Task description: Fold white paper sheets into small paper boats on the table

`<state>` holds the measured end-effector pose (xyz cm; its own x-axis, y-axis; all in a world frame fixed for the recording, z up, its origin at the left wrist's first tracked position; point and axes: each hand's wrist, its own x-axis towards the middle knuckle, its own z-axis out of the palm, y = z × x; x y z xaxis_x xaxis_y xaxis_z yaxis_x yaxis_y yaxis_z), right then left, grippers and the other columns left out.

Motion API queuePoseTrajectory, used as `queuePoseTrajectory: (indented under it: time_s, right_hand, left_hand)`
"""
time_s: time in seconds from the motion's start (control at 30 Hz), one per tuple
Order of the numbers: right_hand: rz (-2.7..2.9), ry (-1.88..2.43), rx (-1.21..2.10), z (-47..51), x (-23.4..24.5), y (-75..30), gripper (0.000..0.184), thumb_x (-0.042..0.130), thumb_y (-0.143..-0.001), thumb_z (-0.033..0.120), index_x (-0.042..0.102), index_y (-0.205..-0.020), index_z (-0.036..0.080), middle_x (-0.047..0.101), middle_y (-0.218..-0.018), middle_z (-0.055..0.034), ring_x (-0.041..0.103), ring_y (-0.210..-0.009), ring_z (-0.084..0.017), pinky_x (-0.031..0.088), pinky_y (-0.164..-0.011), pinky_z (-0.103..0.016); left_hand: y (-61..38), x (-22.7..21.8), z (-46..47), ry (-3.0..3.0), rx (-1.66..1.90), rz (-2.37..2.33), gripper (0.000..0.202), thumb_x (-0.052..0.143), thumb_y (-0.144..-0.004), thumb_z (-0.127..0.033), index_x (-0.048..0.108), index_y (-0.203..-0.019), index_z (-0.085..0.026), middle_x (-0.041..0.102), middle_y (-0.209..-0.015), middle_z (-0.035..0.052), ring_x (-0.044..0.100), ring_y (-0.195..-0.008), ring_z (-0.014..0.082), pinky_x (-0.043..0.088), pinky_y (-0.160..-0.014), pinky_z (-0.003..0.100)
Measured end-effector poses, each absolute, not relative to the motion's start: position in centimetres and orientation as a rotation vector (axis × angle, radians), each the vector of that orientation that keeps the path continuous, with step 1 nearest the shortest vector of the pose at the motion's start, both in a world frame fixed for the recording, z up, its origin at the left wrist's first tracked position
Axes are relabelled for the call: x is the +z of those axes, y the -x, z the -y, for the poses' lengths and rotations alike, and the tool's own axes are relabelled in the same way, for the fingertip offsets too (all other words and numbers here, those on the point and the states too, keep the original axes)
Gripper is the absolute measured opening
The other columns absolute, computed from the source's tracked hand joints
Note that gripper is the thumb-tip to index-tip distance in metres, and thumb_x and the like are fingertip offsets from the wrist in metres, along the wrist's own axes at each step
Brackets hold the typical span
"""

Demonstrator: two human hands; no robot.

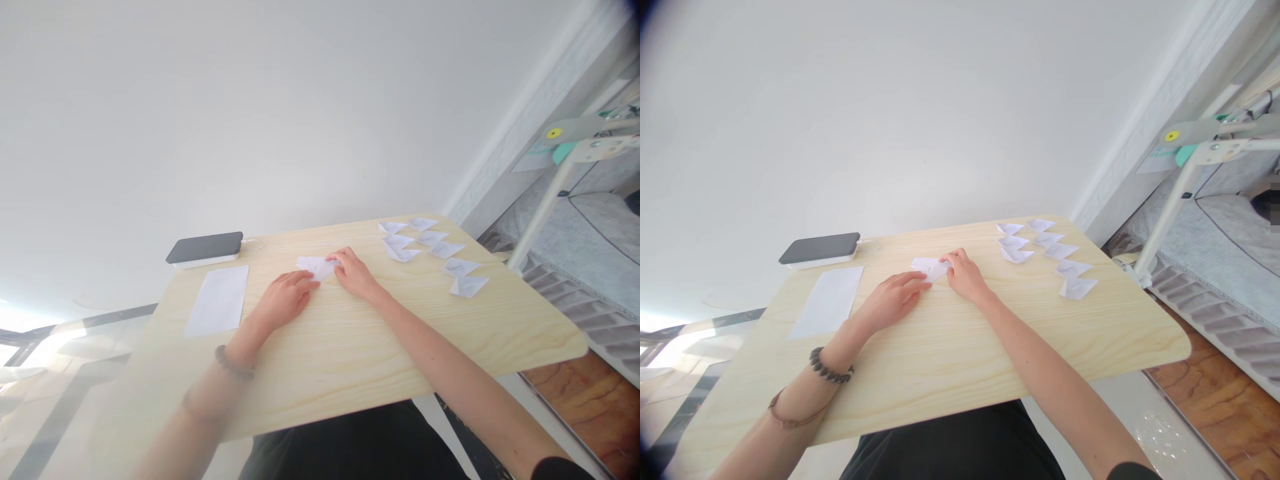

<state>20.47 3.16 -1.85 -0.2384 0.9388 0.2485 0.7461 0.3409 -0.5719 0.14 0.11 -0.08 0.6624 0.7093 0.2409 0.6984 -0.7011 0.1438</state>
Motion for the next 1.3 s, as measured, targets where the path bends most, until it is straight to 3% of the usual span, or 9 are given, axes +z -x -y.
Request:
queuePoseTrajectory:
  time_s: [0.1, 0.23, 0.3, 0.5, 0.67, 0.77, 0.87, 0.93, 1.3]
  right_hand:
    - [2.051, 1.488, 0.463, -3.1, -1.8, -20.4, 0.032, 0.039, -0.079, 0.013, 0.053, -0.107, 0.021, 0.047, -0.107, -0.0048, 0.054, -0.088, -0.013, 0.042, -0.081, -0.027]
    - [2.085, 1.575, 0.387, -2.6, -1.5, -19.7, 0.041, 0.055, -0.073, 0.042, 0.052, -0.108, 0.023, 0.045, -0.11, -0.0049, 0.054, -0.091, -0.018, 0.04, -0.085, -0.033]
    - [2.093, 1.606, 0.367, -2.5, -1.4, -19.4, 0.044, 0.056, -0.071, 0.045, 0.052, -0.108, 0.023, 0.045, -0.11, -0.0049, 0.053, -0.092, -0.018, 0.039, -0.086, -0.034]
    - [2.021, 1.55, 0.514, -3.2, -1.4, -20.0, 0.032, 0.051, -0.075, 0.024, 0.053, -0.107, 0.022, 0.046, -0.108, -0.0051, 0.053, -0.09, -0.016, 0.041, -0.084, -0.031]
    - [1.971, 1.43, 0.595, -4.0, -1.6, -20.9, 0.037, 0.044, -0.072, 0.006, 0.055, -0.104, 0.021, 0.049, -0.106, -0.0049, 0.053, -0.082, -0.012, 0.044, -0.079, -0.028]
    - [1.977, 1.461, 0.533, -3.7, -1.7, -20.5, 0.034, 0.044, -0.075, 0.011, 0.054, -0.106, 0.021, 0.049, -0.106, -0.0055, 0.054, -0.085, -0.013, 0.044, -0.079, -0.029]
    - [2.032, 1.548, 0.418, -2.9, -1.7, -19.7, 0.037, 0.053, -0.074, 0.035, 0.052, -0.109, 0.021, 0.046, -0.11, -0.0063, 0.054, -0.088, -0.018, 0.043, -0.081, -0.034]
    - [2.076, 1.576, 0.362, -2.6, -1.6, -19.4, 0.043, 0.055, -0.071, 0.042, 0.052, -0.109, 0.022, 0.045, -0.112, -0.0057, 0.054, -0.09, -0.02, 0.041, -0.084, -0.037]
    - [2.016, 1.462, 0.533, -3.5, -1.8, -20.6, 0.037, 0.041, -0.076, 0.009, 0.052, -0.109, 0.021, 0.047, -0.108, -0.0052, 0.053, -0.088, -0.013, 0.042, -0.082, -0.028]
  left_hand:
    - [-0.2, 0.0, -0.1, -2.828, 0.429, -1.195, 0.031, 0.04, -0.083, -0.016, 0.059, -0.106, -0.022, 0.054, -0.118, 0.0069, 0.053, -0.104, 0.0202, 0.042, -0.09, 0.039]
    - [-0.3, 0.1, -0.1, -2.834, 0.431, -1.195, 0.031, 0.039, -0.083, -0.016, 0.058, -0.107, -0.022, 0.055, -0.117, 0.0074, 0.053, -0.103, 0.02, 0.042, -0.09, 0.038]
    - [-0.3, 0.1, -0.1, -2.841, 0.439, -1.191, 0.031, 0.039, -0.083, -0.016, 0.058, -0.108, -0.022, 0.054, -0.117, 0.0074, 0.053, -0.104, 0.0199, 0.042, -0.09, 0.038]
    - [-0.2, 0.0, -0.1, -2.839, 0.435, -1.186, 0.031, 0.039, -0.084, -0.016, 0.059, -0.106, -0.022, 0.055, -0.117, 0.0074, 0.054, -0.102, 0.02, 0.043, -0.089, 0.039]
    - [-0.2, -0.1, -0.2, -2.828, 0.451, -1.193, 0.03, 0.04, -0.083, -0.016, 0.06, -0.105, -0.022, 0.055, -0.117, 0.0075, 0.054, -0.101, 0.0199, 0.043, -0.088, 0.038]
    - [-0.2, 0.0, -0.1, -2.833, 0.431, -1.197, 0.03, 0.04, -0.083, -0.016, 0.059, -0.105, -0.022, 0.054, -0.117, 0.007, 0.054, -0.102, 0.0198, 0.043, -0.089, 0.038]
    - [-0.3, 0.1, -0.1, -2.836, 0.428, -1.187, 0.031, 0.039, -0.084, -0.016, 0.058, -0.107, -0.022, 0.055, -0.117, 0.007, 0.053, -0.103, 0.0198, 0.042, -0.089, 0.037]
    - [-0.3, 0.1, -0.1, -2.831, 0.429, -1.181, 0.031, 0.039, -0.084, -0.016, 0.058, -0.108, -0.021, 0.055, -0.116, 0.0078, 0.053, -0.104, 0.0203, 0.042, -0.09, 0.038]
    - [-0.3, 0.1, -0.1, -2.817, 0.446, -1.194, 0.03, 0.04, -0.084, -0.018, 0.06, -0.105, -0.022, 0.055, -0.116, 0.0075, 0.053, -0.103, 0.0208, 0.043, -0.089, 0.039]
